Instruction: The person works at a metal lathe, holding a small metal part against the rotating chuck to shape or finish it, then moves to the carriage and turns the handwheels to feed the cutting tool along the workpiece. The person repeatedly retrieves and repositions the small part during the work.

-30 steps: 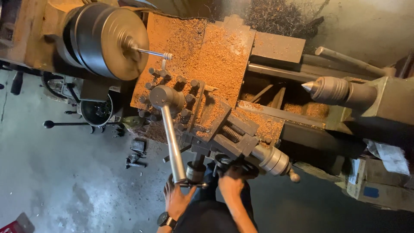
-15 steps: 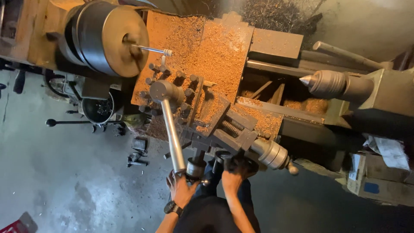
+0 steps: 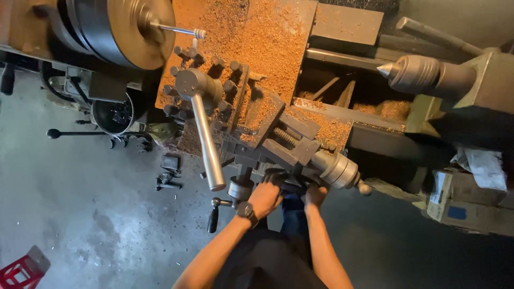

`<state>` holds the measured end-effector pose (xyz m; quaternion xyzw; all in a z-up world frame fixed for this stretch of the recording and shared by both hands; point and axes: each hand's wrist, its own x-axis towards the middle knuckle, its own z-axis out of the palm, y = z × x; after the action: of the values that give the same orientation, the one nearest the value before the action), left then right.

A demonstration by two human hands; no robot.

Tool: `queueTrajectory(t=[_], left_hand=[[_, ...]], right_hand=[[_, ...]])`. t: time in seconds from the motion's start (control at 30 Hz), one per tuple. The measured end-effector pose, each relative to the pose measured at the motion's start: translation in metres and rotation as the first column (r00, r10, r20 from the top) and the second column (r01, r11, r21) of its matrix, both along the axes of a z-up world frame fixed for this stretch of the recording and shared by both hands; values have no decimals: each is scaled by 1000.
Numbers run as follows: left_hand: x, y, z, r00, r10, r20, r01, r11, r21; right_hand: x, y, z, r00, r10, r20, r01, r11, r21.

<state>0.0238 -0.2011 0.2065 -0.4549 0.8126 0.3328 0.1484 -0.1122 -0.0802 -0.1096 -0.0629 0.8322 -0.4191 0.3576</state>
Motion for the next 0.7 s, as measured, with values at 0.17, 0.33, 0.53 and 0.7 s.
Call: queueTrajectory(t=[0.17, 0.33, 0.53, 0.7], left_hand=[[23, 3, -108, 945, -107, -309, 62, 987, -150], [10, -1, -95, 961, -91, -263, 61, 991, -121], [-5, 17, -95, 989, -78, -126, 49, 975, -217], [-18, 33, -118, 987, -121, -104, 59, 883, -466]], right_hand=[[-7, 59, -175, 945, 309, -106, -302, 950, 80], [-36, 53, -65, 575, 476, -666, -657, 754, -28], [-56, 7, 26, 506, 294, -811, -766, 586, -265], [-39, 9, 7, 880, 277, -385, -394, 879, -268]])
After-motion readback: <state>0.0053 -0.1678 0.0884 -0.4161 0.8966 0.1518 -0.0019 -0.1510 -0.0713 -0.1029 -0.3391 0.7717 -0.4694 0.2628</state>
